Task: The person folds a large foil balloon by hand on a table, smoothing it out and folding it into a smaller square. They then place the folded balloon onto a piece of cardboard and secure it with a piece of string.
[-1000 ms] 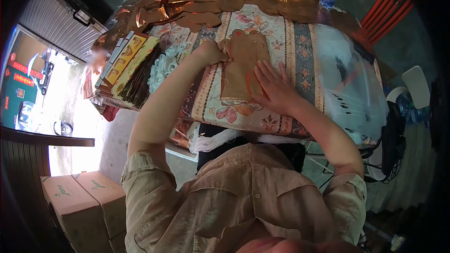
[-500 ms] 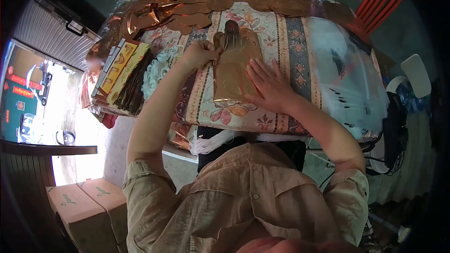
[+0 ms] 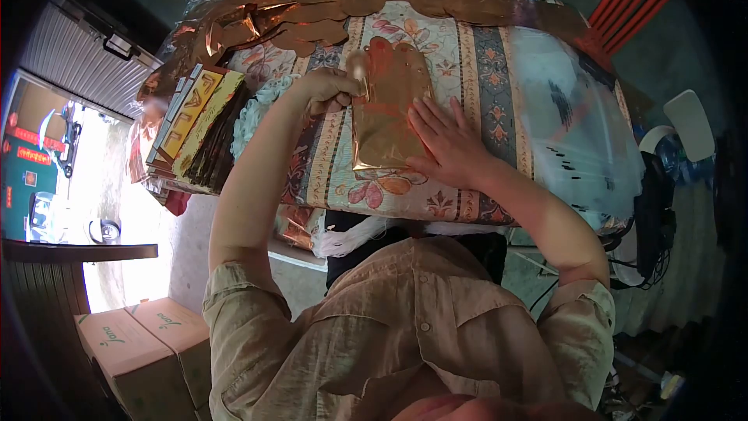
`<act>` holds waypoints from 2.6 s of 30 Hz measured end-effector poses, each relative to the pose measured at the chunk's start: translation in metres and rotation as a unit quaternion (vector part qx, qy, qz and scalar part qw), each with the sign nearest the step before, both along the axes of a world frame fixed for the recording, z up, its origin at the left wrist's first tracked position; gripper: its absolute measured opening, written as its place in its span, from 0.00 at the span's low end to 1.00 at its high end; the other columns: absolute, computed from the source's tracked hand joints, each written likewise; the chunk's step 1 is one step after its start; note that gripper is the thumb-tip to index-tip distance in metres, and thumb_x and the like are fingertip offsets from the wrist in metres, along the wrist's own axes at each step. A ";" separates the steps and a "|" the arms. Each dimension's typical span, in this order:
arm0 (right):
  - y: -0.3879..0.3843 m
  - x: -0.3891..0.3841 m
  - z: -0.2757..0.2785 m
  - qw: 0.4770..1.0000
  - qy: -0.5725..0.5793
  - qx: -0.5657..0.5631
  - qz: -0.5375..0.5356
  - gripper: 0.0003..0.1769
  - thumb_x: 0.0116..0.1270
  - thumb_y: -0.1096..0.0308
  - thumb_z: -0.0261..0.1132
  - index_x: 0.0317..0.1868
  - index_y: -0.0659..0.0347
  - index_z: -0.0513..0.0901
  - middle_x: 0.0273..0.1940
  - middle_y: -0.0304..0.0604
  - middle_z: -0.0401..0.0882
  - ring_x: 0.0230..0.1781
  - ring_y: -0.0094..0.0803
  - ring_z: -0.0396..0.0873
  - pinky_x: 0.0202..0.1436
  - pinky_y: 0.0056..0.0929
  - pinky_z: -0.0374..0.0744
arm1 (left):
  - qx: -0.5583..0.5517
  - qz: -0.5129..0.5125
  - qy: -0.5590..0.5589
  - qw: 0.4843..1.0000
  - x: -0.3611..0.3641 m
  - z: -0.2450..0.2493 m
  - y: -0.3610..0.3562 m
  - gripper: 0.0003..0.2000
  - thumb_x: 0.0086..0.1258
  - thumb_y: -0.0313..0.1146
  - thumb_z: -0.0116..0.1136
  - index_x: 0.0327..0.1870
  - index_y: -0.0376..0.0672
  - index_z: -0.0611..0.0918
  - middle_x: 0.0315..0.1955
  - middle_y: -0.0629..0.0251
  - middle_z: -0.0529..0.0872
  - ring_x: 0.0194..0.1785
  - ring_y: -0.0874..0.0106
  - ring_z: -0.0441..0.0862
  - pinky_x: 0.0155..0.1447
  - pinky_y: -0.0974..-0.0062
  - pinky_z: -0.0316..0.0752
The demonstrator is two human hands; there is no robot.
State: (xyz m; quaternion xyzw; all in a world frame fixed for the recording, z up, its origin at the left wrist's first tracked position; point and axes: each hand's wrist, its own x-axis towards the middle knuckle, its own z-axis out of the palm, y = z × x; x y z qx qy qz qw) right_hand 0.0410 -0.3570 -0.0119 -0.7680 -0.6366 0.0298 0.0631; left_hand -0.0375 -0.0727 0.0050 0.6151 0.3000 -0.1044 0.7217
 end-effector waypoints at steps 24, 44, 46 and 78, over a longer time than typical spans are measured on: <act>0.039 0.073 0.020 0.768 0.575 0.132 -0.249 0.16 0.63 0.63 0.67 0.45 0.66 0.78 0.32 0.38 0.80 0.21 0.19 0.75 0.17 0.17 0.68 | 0.255 -0.016 -0.110 0.960 -0.026 0.012 -0.038 0.11 0.52 0.22 0.65 0.35 0.37 0.78 0.26 0.67 0.81 0.29 0.79 0.79 0.32 0.82 0.73; 0.061 0.089 0.015 0.749 0.633 -0.005 -0.195 0.07 0.61 0.70 0.67 0.36 0.64 0.81 0.21 0.34 0.76 0.13 0.15 0.68 0.11 0.14 0.59 | 0.005 -0.055 -0.130 0.990 -0.038 0.003 -0.016 0.08 0.62 0.31 0.67 0.36 0.43 0.78 0.26 0.74 0.82 0.24 0.87 0.76 0.26 0.89 0.68; 0.055 0.088 0.014 0.751 0.632 0.011 -0.190 0.07 0.61 0.69 0.67 0.36 0.64 0.81 0.21 0.34 0.77 0.13 0.15 0.68 0.12 0.14 0.59 | -0.026 -0.036 -0.105 0.993 -0.039 0.012 -0.017 0.07 0.62 0.32 0.66 0.36 0.43 0.79 0.27 0.73 0.83 0.25 0.86 0.77 0.27 0.89 0.70; 0.042 0.081 -0.005 0.937 0.249 0.215 0.115 0.11 0.55 0.75 0.68 0.40 0.63 0.80 0.38 0.36 0.77 0.36 0.31 0.79 0.34 0.28 0.76 | 0.391 -0.069 -0.152 0.905 -0.052 -0.004 -0.054 0.10 0.59 0.20 0.61 0.43 0.35 0.82 0.28 0.67 0.83 0.31 0.78 0.80 0.33 0.78 0.74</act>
